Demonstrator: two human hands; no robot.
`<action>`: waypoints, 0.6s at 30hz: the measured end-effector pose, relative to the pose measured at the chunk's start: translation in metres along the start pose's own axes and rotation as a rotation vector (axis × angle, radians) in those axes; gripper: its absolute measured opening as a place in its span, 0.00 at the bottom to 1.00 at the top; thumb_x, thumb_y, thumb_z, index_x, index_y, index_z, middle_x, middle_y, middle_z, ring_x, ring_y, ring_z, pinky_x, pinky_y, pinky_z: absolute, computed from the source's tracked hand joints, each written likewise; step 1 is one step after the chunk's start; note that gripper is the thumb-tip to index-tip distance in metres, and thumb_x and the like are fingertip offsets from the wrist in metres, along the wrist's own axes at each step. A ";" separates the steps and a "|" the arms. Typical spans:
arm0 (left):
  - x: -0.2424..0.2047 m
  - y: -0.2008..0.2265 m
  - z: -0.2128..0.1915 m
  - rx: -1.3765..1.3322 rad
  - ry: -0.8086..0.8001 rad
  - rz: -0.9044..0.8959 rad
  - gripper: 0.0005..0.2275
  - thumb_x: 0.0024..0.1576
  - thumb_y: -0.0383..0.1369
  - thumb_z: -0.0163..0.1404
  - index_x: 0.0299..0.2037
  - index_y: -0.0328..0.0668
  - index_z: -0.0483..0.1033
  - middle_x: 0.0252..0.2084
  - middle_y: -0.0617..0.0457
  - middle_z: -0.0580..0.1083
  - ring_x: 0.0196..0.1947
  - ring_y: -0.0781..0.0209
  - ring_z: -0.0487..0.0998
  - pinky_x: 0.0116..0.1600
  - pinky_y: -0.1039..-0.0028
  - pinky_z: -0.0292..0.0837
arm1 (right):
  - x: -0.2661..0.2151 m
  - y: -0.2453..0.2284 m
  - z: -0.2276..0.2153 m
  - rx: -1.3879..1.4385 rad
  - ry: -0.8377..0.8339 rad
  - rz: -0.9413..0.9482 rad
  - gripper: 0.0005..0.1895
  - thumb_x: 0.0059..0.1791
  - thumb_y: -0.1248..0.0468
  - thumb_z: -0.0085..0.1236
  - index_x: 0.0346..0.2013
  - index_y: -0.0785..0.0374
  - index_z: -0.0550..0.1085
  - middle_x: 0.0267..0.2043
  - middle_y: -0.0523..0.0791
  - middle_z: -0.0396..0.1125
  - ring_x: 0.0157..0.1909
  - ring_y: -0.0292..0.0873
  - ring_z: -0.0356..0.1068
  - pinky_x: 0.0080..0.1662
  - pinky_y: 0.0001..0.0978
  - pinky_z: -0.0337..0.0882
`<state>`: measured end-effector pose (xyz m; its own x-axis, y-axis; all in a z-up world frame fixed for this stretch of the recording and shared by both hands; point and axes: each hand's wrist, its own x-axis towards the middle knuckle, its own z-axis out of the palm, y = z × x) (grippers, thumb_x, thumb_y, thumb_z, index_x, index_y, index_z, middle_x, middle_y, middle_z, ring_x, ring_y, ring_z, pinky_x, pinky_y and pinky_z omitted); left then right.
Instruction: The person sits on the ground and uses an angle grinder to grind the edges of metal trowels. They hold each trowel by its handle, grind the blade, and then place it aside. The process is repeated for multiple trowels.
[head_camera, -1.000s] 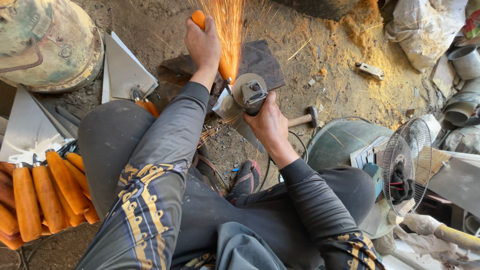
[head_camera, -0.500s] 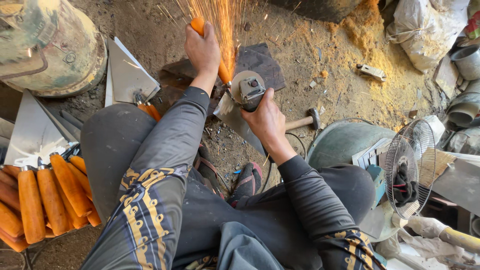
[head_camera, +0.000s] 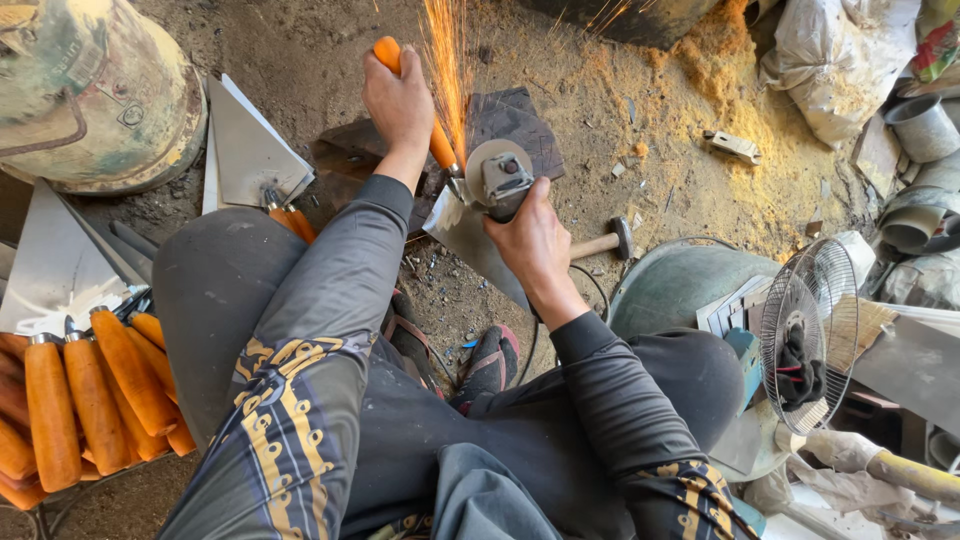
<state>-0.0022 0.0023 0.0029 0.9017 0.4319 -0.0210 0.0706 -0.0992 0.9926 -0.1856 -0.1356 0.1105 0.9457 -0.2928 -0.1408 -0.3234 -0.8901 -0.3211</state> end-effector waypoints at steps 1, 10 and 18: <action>0.000 0.001 -0.001 -0.005 -0.015 -0.022 0.10 0.64 0.38 0.46 0.40 0.39 0.68 0.29 0.55 0.72 0.23 0.64 0.76 0.33 0.66 0.77 | 0.001 0.000 0.000 0.001 0.004 0.015 0.37 0.41 0.48 0.69 0.49 0.67 0.59 0.41 0.61 0.73 0.45 0.63 0.76 0.46 0.53 0.74; -0.003 0.008 -0.013 -0.039 -0.013 -0.043 0.10 0.65 0.35 0.45 0.46 0.35 0.63 0.34 0.53 0.71 0.26 0.64 0.76 0.33 0.70 0.78 | 0.005 0.007 0.006 0.023 0.000 -0.034 0.41 0.41 0.47 0.69 0.53 0.68 0.57 0.43 0.61 0.73 0.44 0.61 0.77 0.42 0.50 0.76; -0.012 0.012 -0.028 -0.006 0.063 0.154 0.13 0.66 0.33 0.43 0.58 0.43 0.58 0.33 0.48 0.74 0.28 0.57 0.79 0.35 0.61 0.73 | -0.001 0.008 0.008 0.020 0.003 -0.033 0.42 0.39 0.48 0.71 0.53 0.67 0.57 0.42 0.61 0.73 0.46 0.63 0.75 0.45 0.53 0.74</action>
<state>-0.0241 0.0207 0.0182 0.8730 0.4676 0.1385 -0.0689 -0.1628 0.9842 -0.1897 -0.1391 0.1006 0.9559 -0.2648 -0.1270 -0.2929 -0.8921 -0.3442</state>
